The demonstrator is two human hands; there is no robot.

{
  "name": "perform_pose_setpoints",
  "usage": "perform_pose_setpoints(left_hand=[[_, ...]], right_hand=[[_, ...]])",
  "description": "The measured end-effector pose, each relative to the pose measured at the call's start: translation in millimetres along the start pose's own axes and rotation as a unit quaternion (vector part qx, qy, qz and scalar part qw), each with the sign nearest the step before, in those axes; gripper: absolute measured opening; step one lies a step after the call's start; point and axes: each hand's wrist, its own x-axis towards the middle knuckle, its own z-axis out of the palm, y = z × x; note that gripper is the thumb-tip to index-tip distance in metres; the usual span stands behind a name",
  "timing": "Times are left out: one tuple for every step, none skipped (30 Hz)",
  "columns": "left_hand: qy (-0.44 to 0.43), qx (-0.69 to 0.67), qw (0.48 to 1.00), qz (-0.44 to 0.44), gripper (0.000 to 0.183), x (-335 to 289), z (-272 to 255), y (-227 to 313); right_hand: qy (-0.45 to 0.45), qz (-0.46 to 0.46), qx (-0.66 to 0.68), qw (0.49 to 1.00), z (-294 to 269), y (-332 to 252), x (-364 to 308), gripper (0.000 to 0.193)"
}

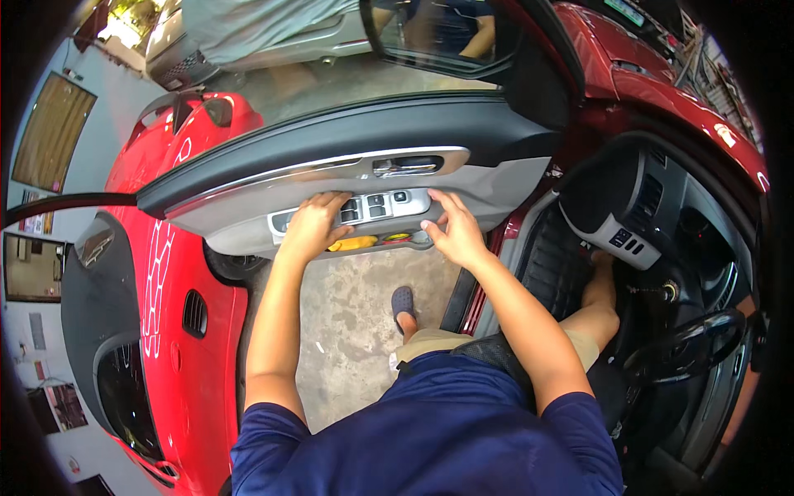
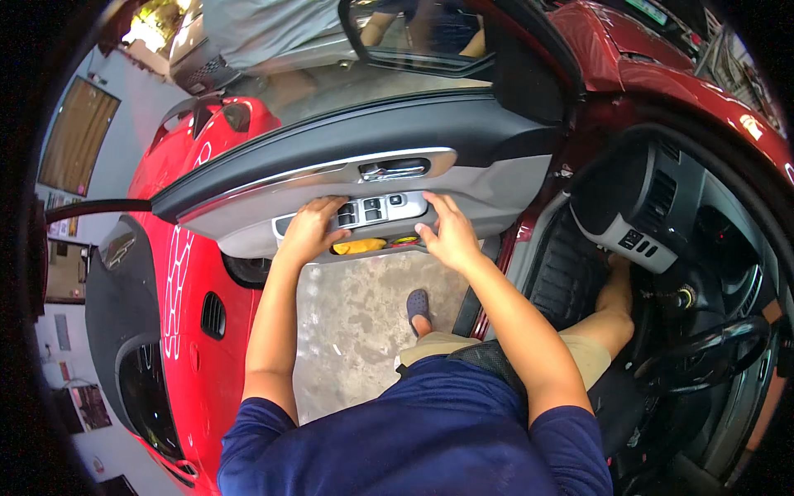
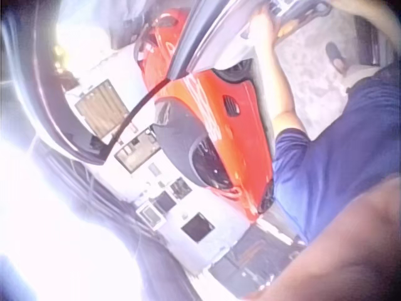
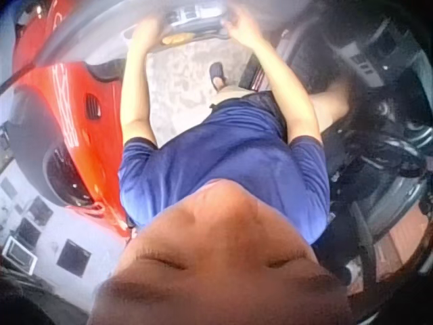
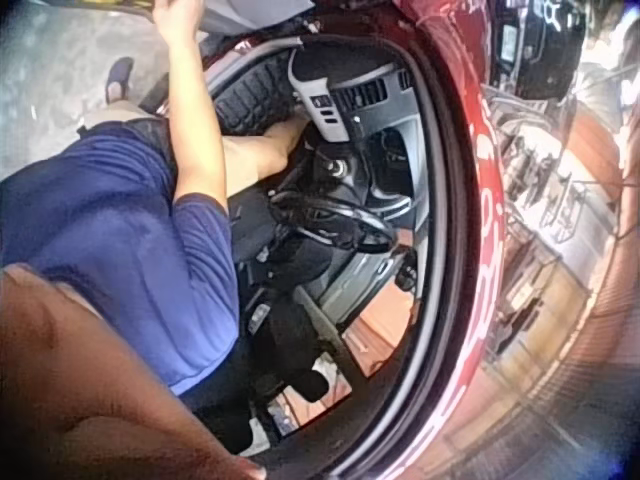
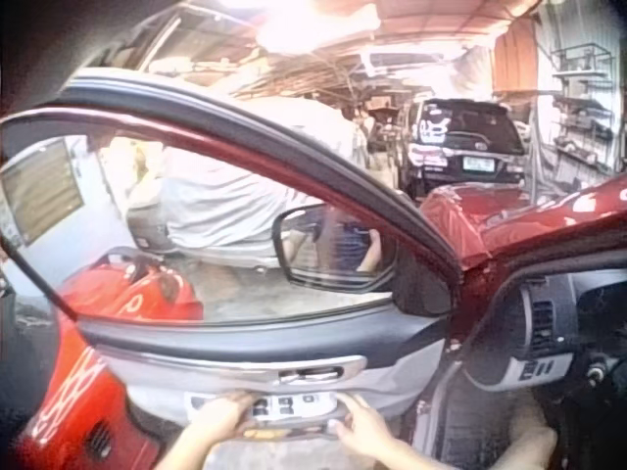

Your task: Removing and reinstalling a car door window switch panel and internal trim.

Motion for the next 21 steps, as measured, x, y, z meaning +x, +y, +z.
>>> perform_pose_setpoints(left_hand=[[-0.016,0.009,1.000,0.007,0.065,2.9,1.5,0.2],[-0.002,0.020,1.000,0.012,0.065,5.1,4.8,2.5],[-0.001,0.021,1.000,0.007,0.065,5.3,7.7,3.2],[0.009,0.018,1.000,0.010,0.065,5.4,10.9,3.4],[0.018,0.015,1.000,0.013,0.065,5.9,14.3,3.9],[0.037,0.008,0.999,0.014,0.066,5.0,20.0,4.9],[0.038,0.009,0.999,0.011,0.066,3.3,25.2,5.4],[0.069,-0.010,0.998,0.009,0.065,1.2,29.8,5.6],[0.099,-0.028,0.995,0.007,0.065,-1.2,33.7,4.5],[0.112,-0.046,0.993,0.006,0.065,-3.1,36.8,2.4],[0.113,-0.043,0.993,0.001,0.065,-5.8,40.4,1.3],[0.125,-0.045,0.991,-0.008,0.065,-6.8,43.3,4.3],[0.139,-0.045,0.989,-0.018,0.065,-6.6,42.3,9.8],[0.123,-0.032,0.991,-0.042,0.065,-8.6,41.0,16.2],[0.125,-0.026,0.991,-0.051,0.065,-10.6,39.9,20.5],[0.142,0.010,0.988,-0.054,0.064,-12.6,40.2,23.2],[0.158,0.046,0.985,-0.058,0.064,-15.4,39.2,22.5],[0.144,0.032,0.986,-0.072,0.063,-18.2,37.9,20.0],[0.145,0.034,0.986,-0.079,0.063,-21.4,35.1,15.0],[0.129,0.018,0.989,-0.066,0.063,-24.2,31.2,8.5],[0.114,0.000,0.992,-0.052,0.062,-25.4,27.1,4.9]], right_hand=[[-0.005,-0.003,0.000,1.000,3.0,-1.1,6.2,0.059],[-0.008,0.014,-0.016,1.000,4.9,-1.3,11.2,0.060],[-0.009,0.029,-0.030,0.999,7.4,-0.4,14.9,0.061],[0.002,0.021,-0.033,0.999,10.0,2.6,16.3,0.060],[-0.001,0.018,-0.032,0.999,11.5,5.0,17.3,0.060],[0.008,0.026,-0.031,0.999,12.9,7.4,16.7,0.059],[0.017,0.034,-0.030,0.999,14.6,9.8,16.0,0.058],[0.022,0.044,-0.040,0.998,16.9,11.7,14.6,0.057],[0.018,0.043,-0.038,0.998,19.1,10.4,14.0,0.057],[0.011,0.058,-0.038,0.998,21.0,8.4,13.9,0.056],[0.004,0.073,-0.038,0.997,23.4,7.0,13.7,0.055],[0.000,0.071,-0.037,0.997,25.1,9.1,12.4,0.055],[0.014,0.054,-0.057,0.997,27.3,12.7,12.1,0.054],[0.029,0.037,-0.077,0.996,28.5,16.3,11.6,0.053],[0.022,0.031,-0.072,0.997,29.8,17.8,12.3,0.053],[0.026,0.026,-0.083,0.996,30.4,19.2,12.3,0.052],[0.031,0.021,-0.095,0.995,31.5,20.5,12.5,0.052],[0.033,0.003,-0.125,0.992,30.2,18.7,12.0,0.051],[0.027,0.000,-0.124,0.992,30.6,17.0,14.3,0.051],[0.026,-0.044,-0.155,0.987,31.2,15.1,16.5,0.050],[0.026,-0.088,-0.188,0.978,29.4,12.5,17.7,0.050]])
